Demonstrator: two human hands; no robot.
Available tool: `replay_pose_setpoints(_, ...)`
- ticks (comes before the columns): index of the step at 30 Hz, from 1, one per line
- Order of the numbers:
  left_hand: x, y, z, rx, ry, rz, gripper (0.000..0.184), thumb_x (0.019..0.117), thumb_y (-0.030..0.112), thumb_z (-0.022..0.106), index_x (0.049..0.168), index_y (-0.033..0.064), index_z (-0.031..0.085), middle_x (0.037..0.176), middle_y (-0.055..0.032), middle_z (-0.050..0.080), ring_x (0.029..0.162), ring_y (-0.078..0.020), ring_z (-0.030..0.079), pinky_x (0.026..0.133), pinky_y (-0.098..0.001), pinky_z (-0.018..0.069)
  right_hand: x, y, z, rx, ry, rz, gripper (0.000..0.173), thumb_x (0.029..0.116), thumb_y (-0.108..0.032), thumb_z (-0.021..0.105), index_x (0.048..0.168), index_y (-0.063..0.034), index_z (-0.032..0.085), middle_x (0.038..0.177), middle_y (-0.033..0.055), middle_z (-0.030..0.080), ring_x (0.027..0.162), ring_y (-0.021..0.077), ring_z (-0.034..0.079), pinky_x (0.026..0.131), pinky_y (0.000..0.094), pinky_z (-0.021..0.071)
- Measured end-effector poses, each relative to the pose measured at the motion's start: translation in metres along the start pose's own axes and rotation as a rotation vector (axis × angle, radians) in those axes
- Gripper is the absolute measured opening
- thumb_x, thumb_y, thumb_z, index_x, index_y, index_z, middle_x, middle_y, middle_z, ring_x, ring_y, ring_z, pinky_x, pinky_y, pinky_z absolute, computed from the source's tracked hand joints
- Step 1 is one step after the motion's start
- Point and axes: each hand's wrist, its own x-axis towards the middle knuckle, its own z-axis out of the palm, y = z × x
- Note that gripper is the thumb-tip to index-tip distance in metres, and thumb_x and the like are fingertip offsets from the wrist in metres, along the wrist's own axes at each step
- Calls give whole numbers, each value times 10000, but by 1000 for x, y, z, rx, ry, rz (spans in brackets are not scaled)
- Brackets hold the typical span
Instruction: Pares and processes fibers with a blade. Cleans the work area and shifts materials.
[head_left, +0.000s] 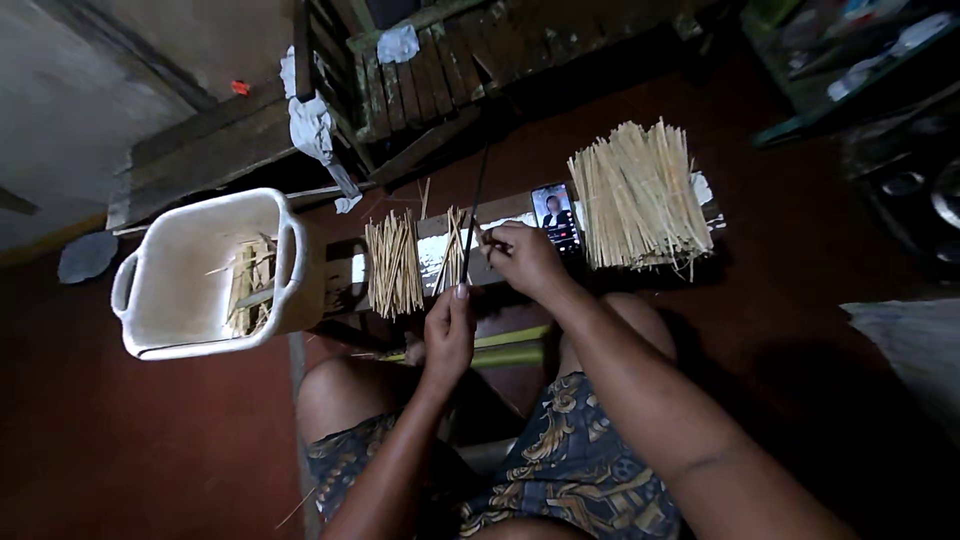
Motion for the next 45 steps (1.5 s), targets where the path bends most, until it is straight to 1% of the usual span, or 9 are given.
replay_pose_setpoints(5, -3, -10, -4, 17, -33, -38, 435, 1125, 347, 359, 1120, 77, 700, 674, -43, 537, 519, -161, 480, 473, -322, 452, 5, 4, 1, 18, -44, 146, 220, 956, -143, 625, 1152, -136, 726, 1099, 38, 729, 943, 182, 712, 862, 464, 602)
replay_pose_setpoints(10, -6, -6, 0, 36, -20, -26, 427, 1125, 342, 363, 1117, 79, 699, 717, -35, 570, 548, -145, 504, 505, -310, 474, -7, -16, -13, 371, 245, -124, 256, 984, -105, 605, 1237, -68, 621, 1137, 80, 674, 896, 152, 696, 738, 331, 626)
replay_pose_setpoints(13, -9, -8, 6, 43, -18, -14, 412, 1124, 330, 371, 1114, 78, 697, 715, -31, 562, 545, -142, 497, 501, -306, 466, -10, -21, -15, 299, 270, -195, 383, 976, -206, 722, 1350, -142, 668, 1103, 64, 661, 874, 132, 666, 689, 282, 596)
replay_pose_setpoints(16, -9, -11, 11, 53, -18, -2, 408, 1122, 329, 373, 1119, 77, 695, 686, -22, 541, 531, -135, 488, 491, -301, 457, -9, -19, -13, 262, 267, -212, 297, 970, -213, 740, 1264, -175, 737, 1066, 42, 650, 849, 100, 652, 669, 249, 584)
replay_pose_setpoints(22, -11, -24, 19, 67, 9, 84, 380, 1124, 315, 376, 1084, 79, 671, 695, -2, 533, 549, -109, 491, 509, -279, 461, -9, -22, -14, 304, 256, -244, 125, 975, -134, 717, 1085, -115, 771, 1065, 41, 652, 875, 86, 663, 707, 241, 605)
replay_pose_setpoints(27, -17, -71, 21, 115, -14, 12, 402, 1127, 322, 360, 1101, 64, 667, 676, -1, 514, 551, -117, 487, 527, -298, 468, -4, -17, -12, 293, 267, -270, 131, 997, -149, 684, 1085, -90, 762, 1071, 52, 664, 896, 95, 674, 743, 255, 619)
replay_pose_setpoints(32, -41, -127, 22, 233, -42, -253, 465, 1116, 408, 350, 1096, 90, 690, 696, -15, 543, 572, -143, 513, 559, -337, 491, -4, -16, -14, 299, 303, -215, 138, 999, -152, 686, 1113, -101, 746, 1090, 50, 671, 899, 99, 686, 717, 253, 619)
replay_pose_setpoints(39, -47, -127, 28, 193, -29, -267, 470, 1117, 405, 345, 1095, 86, 689, 665, -9, 515, 545, -137, 488, 535, -329, 473, 3, -7, -8, 351, 304, -183, 175, 987, -142, 690, 1147, -76, 720, 1078, 39, 721, 924, 107, 712, 776, 288, 638)
replay_pose_setpoints(45, -60, -115, 20, 61, 7, -289, 486, 1125, 369, 324, 1115, 56, 696, 623, -12, 490, 497, -135, 446, 476, -310, 435, 7, 0, -43, 451, 542, -190, 210, 997, -103, 673, 1179, 1, 661, 1047, 86, 713, 892, 162, 710, 785, 342, 634)
